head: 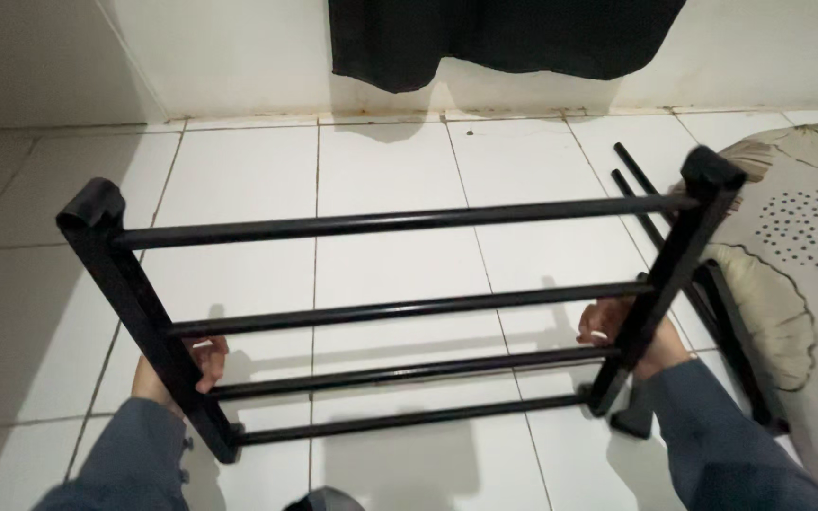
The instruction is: The person kneels on a tiled floor and takes apart a black metal rack by hand, pulling the side frames off the horizontal bars and detaching the leg pieces. They then gather the disassembled tubes and frames and stack them on a nearby desk.
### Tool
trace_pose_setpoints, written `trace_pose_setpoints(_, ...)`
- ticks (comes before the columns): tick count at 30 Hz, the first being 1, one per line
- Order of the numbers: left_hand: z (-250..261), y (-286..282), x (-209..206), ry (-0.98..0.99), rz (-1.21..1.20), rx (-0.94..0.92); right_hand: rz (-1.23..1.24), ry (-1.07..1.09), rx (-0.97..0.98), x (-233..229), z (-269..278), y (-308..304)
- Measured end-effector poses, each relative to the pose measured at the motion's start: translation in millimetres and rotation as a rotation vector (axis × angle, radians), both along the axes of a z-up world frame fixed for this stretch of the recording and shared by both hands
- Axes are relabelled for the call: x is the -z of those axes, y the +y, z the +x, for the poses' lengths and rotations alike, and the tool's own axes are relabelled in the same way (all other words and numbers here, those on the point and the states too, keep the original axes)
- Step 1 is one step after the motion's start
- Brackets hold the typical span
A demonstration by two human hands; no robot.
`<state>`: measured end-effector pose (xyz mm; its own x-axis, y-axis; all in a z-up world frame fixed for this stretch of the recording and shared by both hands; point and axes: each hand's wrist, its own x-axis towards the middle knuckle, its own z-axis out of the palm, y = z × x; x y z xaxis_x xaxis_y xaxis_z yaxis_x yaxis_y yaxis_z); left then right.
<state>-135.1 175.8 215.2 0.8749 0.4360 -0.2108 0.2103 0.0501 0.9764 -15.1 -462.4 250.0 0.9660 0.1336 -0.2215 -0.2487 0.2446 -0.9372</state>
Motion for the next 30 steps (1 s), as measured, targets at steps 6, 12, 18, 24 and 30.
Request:
trace_pose_setpoints(6,13.2,-1.3,3.3,-0.334,-0.338,0.109,-0.089,-0.198,-0.026,16.2,1.5,-5.1)
trace_pose_setpoints(12,-10.9,-27.6,-107.0,-0.169,-0.051,-0.013,-0.056,-0.016,-0.007,-42.1,2.3,-17.0)
trace_pose_setpoints(18,-2.8,-25.9,-136.9,-0.675,-0.348,0.105,0.107,-0.269,0.012,-84.4,16.4,-31.5)
trace_pose_setpoints(24,3.3,7.4,-73.2,-0.445,-0.332,-0.047,0.283,-0.369,-0.072,-46.6,16.6,-53.7)
trace_pose_setpoints(30,-10.2,-30.8,-134.9,-0.42,-0.417,-0.037,-0.113,-0.139,0.1,-98.2,0.4,-47.7)
